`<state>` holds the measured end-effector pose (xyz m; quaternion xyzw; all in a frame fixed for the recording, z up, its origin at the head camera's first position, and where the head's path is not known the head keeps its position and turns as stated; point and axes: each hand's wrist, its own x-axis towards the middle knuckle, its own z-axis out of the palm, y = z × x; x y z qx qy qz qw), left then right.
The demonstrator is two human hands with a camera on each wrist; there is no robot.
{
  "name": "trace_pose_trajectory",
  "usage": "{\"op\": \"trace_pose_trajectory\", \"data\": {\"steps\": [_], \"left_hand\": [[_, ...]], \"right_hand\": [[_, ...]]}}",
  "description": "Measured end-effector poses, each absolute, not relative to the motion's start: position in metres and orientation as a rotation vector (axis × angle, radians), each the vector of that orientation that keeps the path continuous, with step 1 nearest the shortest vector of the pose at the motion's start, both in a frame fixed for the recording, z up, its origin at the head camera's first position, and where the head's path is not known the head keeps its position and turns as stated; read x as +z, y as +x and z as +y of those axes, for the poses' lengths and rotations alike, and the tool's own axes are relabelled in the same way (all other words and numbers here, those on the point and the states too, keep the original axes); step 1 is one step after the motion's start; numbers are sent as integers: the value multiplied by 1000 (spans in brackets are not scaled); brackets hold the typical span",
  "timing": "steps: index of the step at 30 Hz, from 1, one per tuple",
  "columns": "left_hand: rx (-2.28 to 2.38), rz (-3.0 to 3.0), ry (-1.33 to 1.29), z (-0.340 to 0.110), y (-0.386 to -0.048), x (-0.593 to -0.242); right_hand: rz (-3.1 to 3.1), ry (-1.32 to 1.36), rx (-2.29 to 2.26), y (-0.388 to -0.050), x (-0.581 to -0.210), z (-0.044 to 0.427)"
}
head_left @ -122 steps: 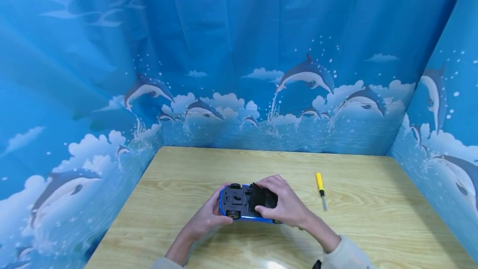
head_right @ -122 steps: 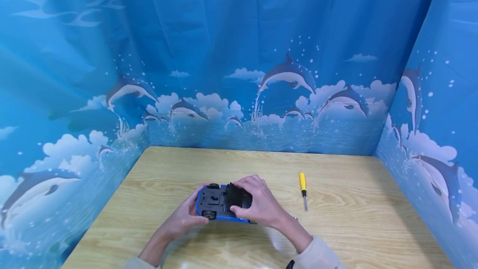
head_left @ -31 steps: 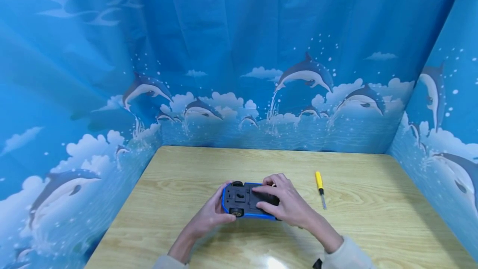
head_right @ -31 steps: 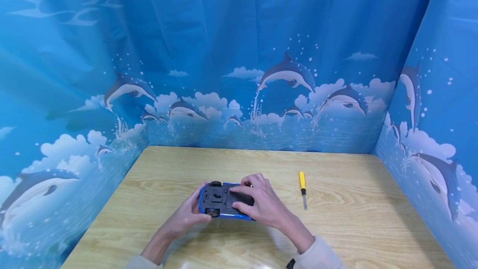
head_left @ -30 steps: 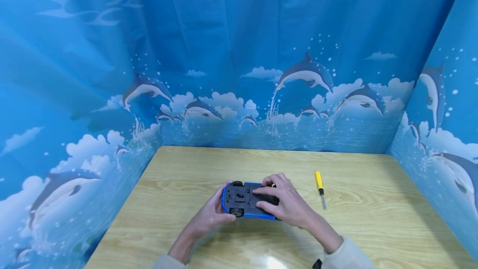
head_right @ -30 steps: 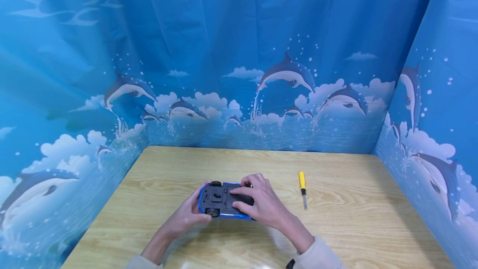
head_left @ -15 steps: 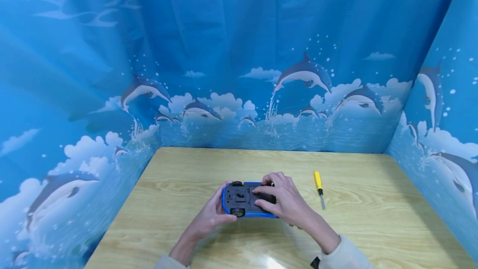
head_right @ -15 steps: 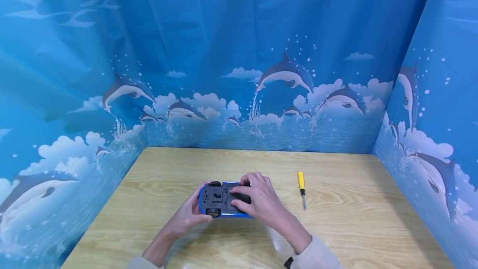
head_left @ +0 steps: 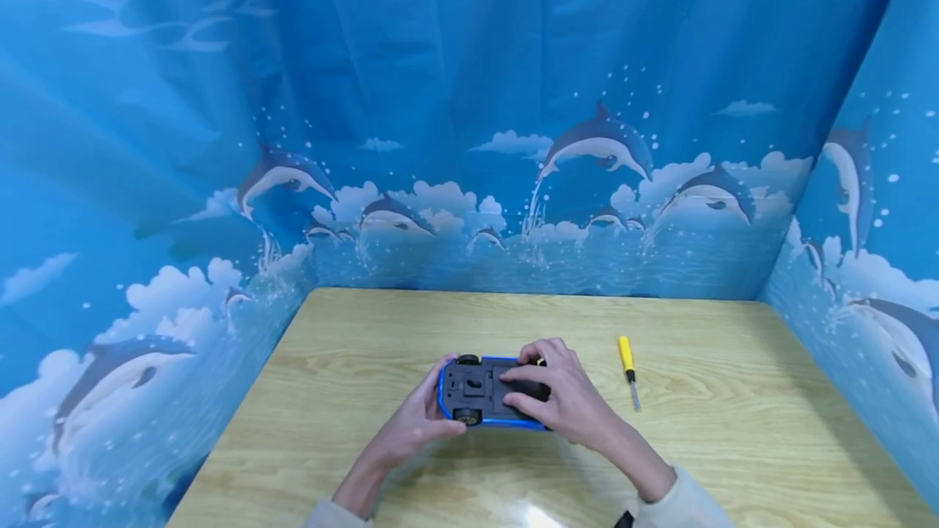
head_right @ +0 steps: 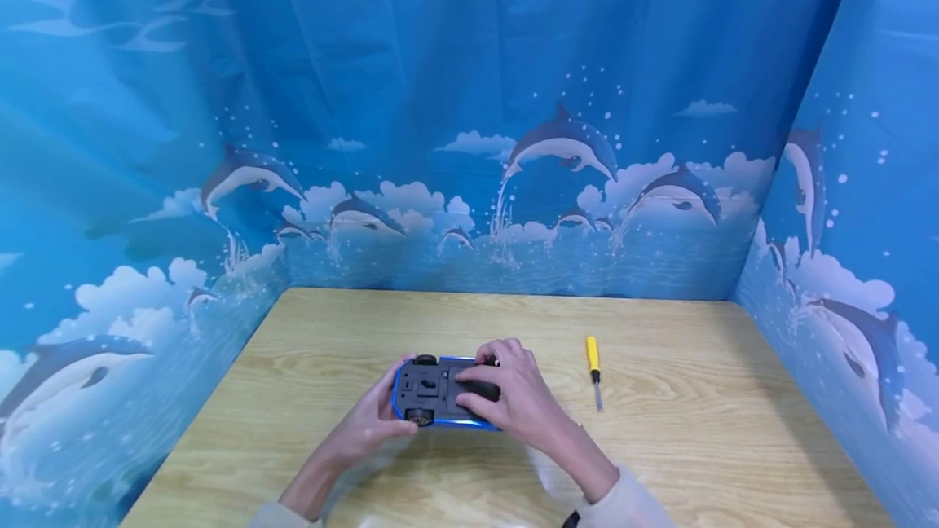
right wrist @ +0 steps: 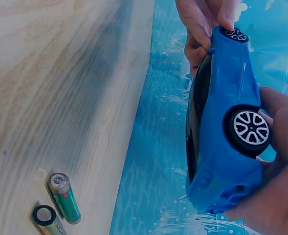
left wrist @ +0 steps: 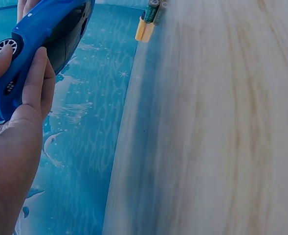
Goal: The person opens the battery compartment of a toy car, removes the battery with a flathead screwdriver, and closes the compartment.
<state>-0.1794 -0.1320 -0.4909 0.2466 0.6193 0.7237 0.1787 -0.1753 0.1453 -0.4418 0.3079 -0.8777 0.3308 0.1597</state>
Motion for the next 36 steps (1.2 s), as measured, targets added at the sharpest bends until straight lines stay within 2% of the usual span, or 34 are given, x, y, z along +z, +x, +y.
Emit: {"op": "trace_pose_trajectory", "data": {"steps": [14,36], "left_hand": [[2051,1794,708,-137,-177,-487],[2049,1806,705,-142,-177,-484]], "right_hand": [[-2359,754,1048,-172,-436,174],[-2564,685,1184,-164,-449,215]]}}
